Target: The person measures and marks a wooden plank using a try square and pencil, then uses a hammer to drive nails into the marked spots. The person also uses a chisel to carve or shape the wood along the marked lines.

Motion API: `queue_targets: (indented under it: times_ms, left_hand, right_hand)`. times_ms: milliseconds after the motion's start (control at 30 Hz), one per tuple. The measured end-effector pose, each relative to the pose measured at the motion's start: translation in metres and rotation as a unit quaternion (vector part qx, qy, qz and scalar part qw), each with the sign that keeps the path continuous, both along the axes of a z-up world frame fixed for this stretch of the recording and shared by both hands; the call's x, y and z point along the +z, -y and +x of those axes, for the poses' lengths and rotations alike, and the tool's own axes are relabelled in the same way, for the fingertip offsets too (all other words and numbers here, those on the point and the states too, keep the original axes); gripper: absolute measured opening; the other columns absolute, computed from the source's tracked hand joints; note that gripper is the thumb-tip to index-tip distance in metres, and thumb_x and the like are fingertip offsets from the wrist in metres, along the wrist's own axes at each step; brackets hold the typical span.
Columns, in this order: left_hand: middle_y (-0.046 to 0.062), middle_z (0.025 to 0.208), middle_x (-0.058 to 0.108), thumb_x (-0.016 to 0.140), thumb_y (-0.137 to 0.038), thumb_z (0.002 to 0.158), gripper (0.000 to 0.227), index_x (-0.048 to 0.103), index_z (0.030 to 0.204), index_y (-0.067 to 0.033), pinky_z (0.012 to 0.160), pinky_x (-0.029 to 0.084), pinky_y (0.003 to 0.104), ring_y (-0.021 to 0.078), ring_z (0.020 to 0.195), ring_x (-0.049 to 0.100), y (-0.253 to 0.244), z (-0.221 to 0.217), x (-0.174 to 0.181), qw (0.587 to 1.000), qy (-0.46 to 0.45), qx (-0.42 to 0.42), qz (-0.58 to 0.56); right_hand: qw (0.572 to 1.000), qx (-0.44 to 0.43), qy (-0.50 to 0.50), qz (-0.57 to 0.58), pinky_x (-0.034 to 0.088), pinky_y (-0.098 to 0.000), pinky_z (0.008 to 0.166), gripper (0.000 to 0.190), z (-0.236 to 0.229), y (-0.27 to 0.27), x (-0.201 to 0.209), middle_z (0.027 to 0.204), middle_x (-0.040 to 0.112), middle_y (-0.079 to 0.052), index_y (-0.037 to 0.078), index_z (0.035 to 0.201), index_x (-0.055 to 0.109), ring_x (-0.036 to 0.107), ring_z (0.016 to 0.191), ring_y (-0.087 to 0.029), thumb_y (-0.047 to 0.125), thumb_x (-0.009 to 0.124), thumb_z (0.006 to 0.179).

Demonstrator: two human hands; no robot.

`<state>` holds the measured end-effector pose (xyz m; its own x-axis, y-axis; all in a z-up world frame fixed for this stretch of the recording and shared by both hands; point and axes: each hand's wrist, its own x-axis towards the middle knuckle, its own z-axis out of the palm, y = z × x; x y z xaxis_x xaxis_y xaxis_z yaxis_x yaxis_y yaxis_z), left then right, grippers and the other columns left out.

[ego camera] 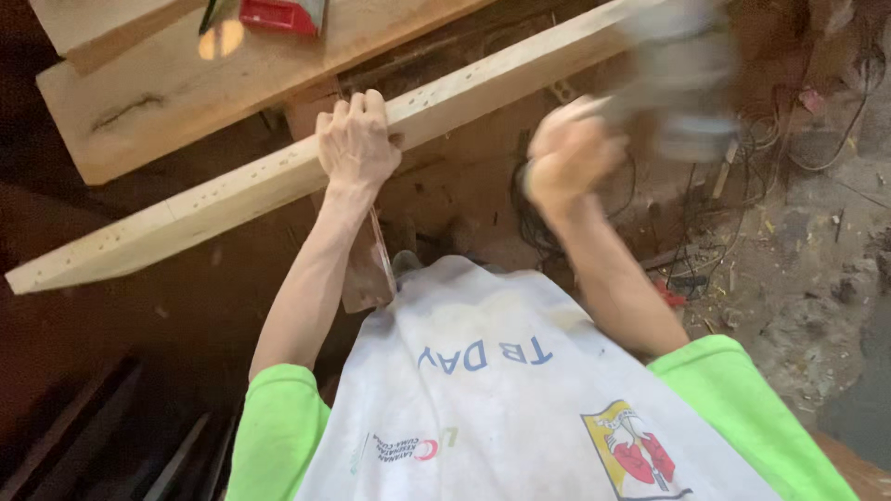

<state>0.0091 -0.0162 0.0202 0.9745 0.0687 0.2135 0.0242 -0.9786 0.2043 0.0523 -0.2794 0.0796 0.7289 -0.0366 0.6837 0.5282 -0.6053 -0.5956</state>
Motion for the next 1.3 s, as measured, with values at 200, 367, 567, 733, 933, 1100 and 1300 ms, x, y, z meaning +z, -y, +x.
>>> queue_targets:
  times_ms: [200,367,567,733,933,1100,1300]
  left_hand:
    - [0.009,0.092,0.068,0.090,-0.026,0.067,0.046,0.060,0.096,-0.0080,0.073,0.049,0.044,0.0293,0.087,0.067,0.005,0.008,0.001,1.000,0.017,-0.011,-0.012]
    - [0.009,0.091,0.067,0.089,-0.023,0.071,0.043,0.059,0.097,-0.0069,0.071,0.049,0.043,0.0291,0.085,0.067,0.016,0.017,-0.002,1.000,0.012,-0.018,-0.010]
    - [0.009,0.091,0.067,0.088,-0.022,0.069,0.044,0.061,0.099,-0.0063,0.069,0.050,0.042,0.0278,0.086,0.067,0.040,0.038,-0.008,0.999,0.021,-0.033,0.009]
    - [0.010,0.090,0.067,0.090,-0.026,0.070,0.044,0.060,0.096,-0.0055,0.071,0.050,0.043,0.0286,0.085,0.067,0.058,0.047,-0.014,0.999,0.010,-0.029,-0.009]
    - [0.010,0.089,0.067,0.089,-0.022,0.069,0.043,0.060,0.097,-0.0056,0.069,0.050,0.042,0.0283,0.083,0.067,0.076,0.060,-0.015,1.000,0.016,-0.020,0.002]
    - [0.010,0.090,0.068,0.083,-0.011,0.069,0.037,0.060,0.098,-0.0071,0.070,0.052,0.042,0.0275,0.084,0.068,0.101,0.068,-0.015,0.999,-0.006,-0.016,0.027]
    - [0.010,0.091,0.069,0.083,-0.015,0.066,0.043,0.061,0.101,-0.0047,0.068,0.053,0.041,0.0269,0.083,0.069,0.122,0.099,-0.013,0.999,0.001,-0.034,0.033]
  right_hand:
    - [0.941,0.058,-0.332,-0.026,0.042,-0.0271,0.042,0.040,-0.014,0.002,-0.004,0.065,0.052,0.003,0.013,0.087,0.055,0.051,0.052,-0.010,0.038,0.047,0.116]
    - [0.985,0.083,-0.151,-0.015,0.046,-0.0313,0.054,0.041,0.002,0.031,-0.042,0.069,0.059,-0.006,0.007,0.094,0.056,0.061,0.064,-0.013,0.039,0.047,0.118]
    - [0.944,0.036,-0.320,0.067,0.044,-0.0311,0.046,0.044,0.011,0.050,-0.045,0.068,0.059,-0.004,0.006,0.092,0.060,0.056,0.055,-0.011,0.043,0.048,0.114]
    - [0.982,0.085,-0.099,0.136,0.034,-0.0282,0.039,0.052,0.013,0.052,-0.031,0.059,0.046,0.000,0.012,0.087,0.051,0.050,0.047,-0.007,0.056,0.040,0.113]
    - [0.920,0.010,-0.379,0.100,0.041,-0.0315,0.039,0.051,0.029,0.078,-0.028,0.064,0.050,0.002,0.011,0.088,0.058,0.050,0.050,-0.009,0.052,0.039,0.111]
    - [0.982,0.044,-0.179,0.041,0.046,-0.0313,0.053,0.047,0.038,0.108,-0.048,0.071,0.058,-0.002,0.010,0.094,0.060,0.060,0.064,-0.013,0.045,0.042,0.117]
    - [0.920,0.056,-0.350,0.170,0.043,-0.0321,0.044,0.043,0.059,0.123,-0.056,0.071,0.051,-0.005,0.004,0.094,0.054,0.051,0.055,-0.014,0.035,0.040,0.120]
